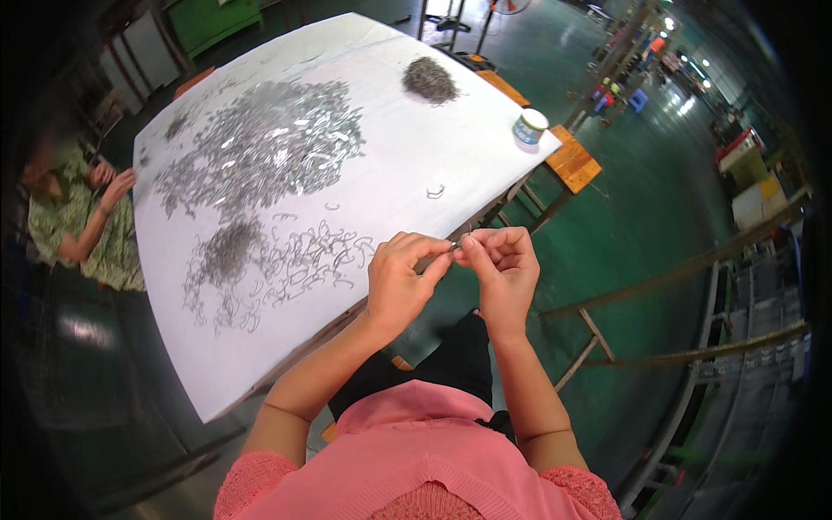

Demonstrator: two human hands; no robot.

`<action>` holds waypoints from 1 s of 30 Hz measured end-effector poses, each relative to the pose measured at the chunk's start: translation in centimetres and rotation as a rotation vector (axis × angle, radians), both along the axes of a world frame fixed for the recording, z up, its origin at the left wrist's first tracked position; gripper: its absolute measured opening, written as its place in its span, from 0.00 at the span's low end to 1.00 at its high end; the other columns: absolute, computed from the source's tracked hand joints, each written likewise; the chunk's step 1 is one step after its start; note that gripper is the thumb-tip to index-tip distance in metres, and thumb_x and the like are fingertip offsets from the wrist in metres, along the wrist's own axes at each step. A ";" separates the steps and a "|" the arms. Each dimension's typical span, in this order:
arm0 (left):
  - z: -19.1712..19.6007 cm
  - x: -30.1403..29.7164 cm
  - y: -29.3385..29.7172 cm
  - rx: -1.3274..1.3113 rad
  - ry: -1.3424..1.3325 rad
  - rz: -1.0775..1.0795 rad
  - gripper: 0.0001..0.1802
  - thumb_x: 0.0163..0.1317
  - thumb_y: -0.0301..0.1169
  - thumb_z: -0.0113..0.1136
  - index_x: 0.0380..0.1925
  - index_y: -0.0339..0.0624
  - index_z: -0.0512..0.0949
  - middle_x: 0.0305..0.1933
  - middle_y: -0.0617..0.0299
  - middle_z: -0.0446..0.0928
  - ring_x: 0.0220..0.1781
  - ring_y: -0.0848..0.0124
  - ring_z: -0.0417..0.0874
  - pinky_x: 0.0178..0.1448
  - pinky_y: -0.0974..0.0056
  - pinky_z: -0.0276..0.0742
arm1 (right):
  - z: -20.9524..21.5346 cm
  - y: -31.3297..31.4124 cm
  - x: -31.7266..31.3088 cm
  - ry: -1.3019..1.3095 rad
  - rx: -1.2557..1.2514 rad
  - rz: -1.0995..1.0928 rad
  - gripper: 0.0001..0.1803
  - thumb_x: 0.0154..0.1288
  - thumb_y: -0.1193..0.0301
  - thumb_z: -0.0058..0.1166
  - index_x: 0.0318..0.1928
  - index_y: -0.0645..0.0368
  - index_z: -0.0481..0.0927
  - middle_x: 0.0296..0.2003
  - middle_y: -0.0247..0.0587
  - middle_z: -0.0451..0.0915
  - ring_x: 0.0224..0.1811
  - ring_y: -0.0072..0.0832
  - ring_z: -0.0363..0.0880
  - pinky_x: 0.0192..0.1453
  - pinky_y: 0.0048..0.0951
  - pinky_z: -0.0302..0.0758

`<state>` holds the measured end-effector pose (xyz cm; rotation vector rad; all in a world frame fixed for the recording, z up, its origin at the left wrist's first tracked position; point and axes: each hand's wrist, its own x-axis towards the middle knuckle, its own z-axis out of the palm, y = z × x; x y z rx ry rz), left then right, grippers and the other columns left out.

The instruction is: The person sits at a table and repeatedly picks up small metal hooks and cylindrical metal pieces. They insert the hooks into the cylinders by hand to assemble them. The person occasionally stands to hang the assembled units on a nearby metal rack before returning to the table to continue the assembly process.

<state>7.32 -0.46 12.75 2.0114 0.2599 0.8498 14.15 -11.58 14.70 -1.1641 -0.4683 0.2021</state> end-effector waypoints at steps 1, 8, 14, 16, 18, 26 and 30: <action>0.1 0.7 -0.1 0.030 -0.022 -0.007 0.06 0.53 0.26 0.65 0.32 0.41 0.83 0.33 0.60 0.82 0.37 0.63 0.80 0.43 0.63 0.72 | 0.3 -0.2 0.4 -0.046 0.031 -0.033 0.11 0.61 0.83 0.56 0.35 0.62 0.66 0.34 0.44 0.79 0.33 0.23 0.80 0.39 0.23 0.79; 3.0 3.9 -0.6 0.048 -0.130 -0.146 0.11 0.55 0.22 0.60 0.40 0.38 0.81 0.41 0.54 0.81 0.42 0.63 0.81 0.48 0.63 0.74 | 8.1 -4.9 6.6 -0.296 -0.015 -0.313 0.08 0.61 0.81 0.57 0.40 0.66 0.73 0.34 0.40 0.79 0.33 0.24 0.81 0.39 0.23 0.80; 1.7 5.6 1.2 0.007 -0.084 -0.210 0.10 0.57 0.19 0.55 0.38 0.36 0.81 0.40 0.52 0.80 0.44 0.62 0.80 0.49 0.62 0.73 | 18.3 -12.3 11.5 -0.474 -0.110 -0.608 0.13 0.61 0.76 0.59 0.45 0.69 0.77 0.35 0.41 0.81 0.34 0.26 0.83 0.40 0.24 0.81; 1.2 5.8 1.9 -0.078 -0.079 -0.251 0.08 0.59 0.19 0.54 0.37 0.34 0.80 0.39 0.54 0.80 0.44 0.64 0.79 0.48 0.65 0.73 | 21.5 -15.6 12.5 -0.544 -0.131 -0.692 0.14 0.60 0.76 0.59 0.46 0.68 0.78 0.35 0.42 0.82 0.35 0.27 0.83 0.41 0.24 0.81; 0.6 6.4 2.0 -0.082 -0.030 -0.304 0.09 0.63 0.20 0.52 0.40 0.34 0.79 0.42 0.57 0.79 0.45 0.69 0.79 0.50 0.67 0.74 | 23.5 -19.0 14.2 -0.593 -0.111 -0.735 0.14 0.60 0.74 0.60 0.47 0.66 0.78 0.37 0.41 0.82 0.35 0.26 0.82 0.43 0.25 0.80; -1.1 7.5 3.3 -0.224 0.092 -0.262 0.08 0.65 0.21 0.51 0.40 0.32 0.78 0.39 0.60 0.79 0.41 0.73 0.79 0.49 0.69 0.73 | 29.8 -31.4 16.4 -0.597 -0.214 -1.067 0.11 0.61 0.74 0.59 0.43 0.64 0.79 0.32 0.36 0.81 0.30 0.23 0.81 0.35 0.23 0.80; -1.4 8.2 3.0 -0.207 0.145 -0.243 0.08 0.65 0.20 0.51 0.40 0.32 0.78 0.39 0.59 0.79 0.41 0.72 0.78 0.49 0.68 0.73 | 29.5 -43.0 19.6 -0.655 -0.363 -1.068 0.14 0.61 0.74 0.61 0.48 0.62 0.80 0.38 0.38 0.82 0.38 0.25 0.83 0.45 0.23 0.81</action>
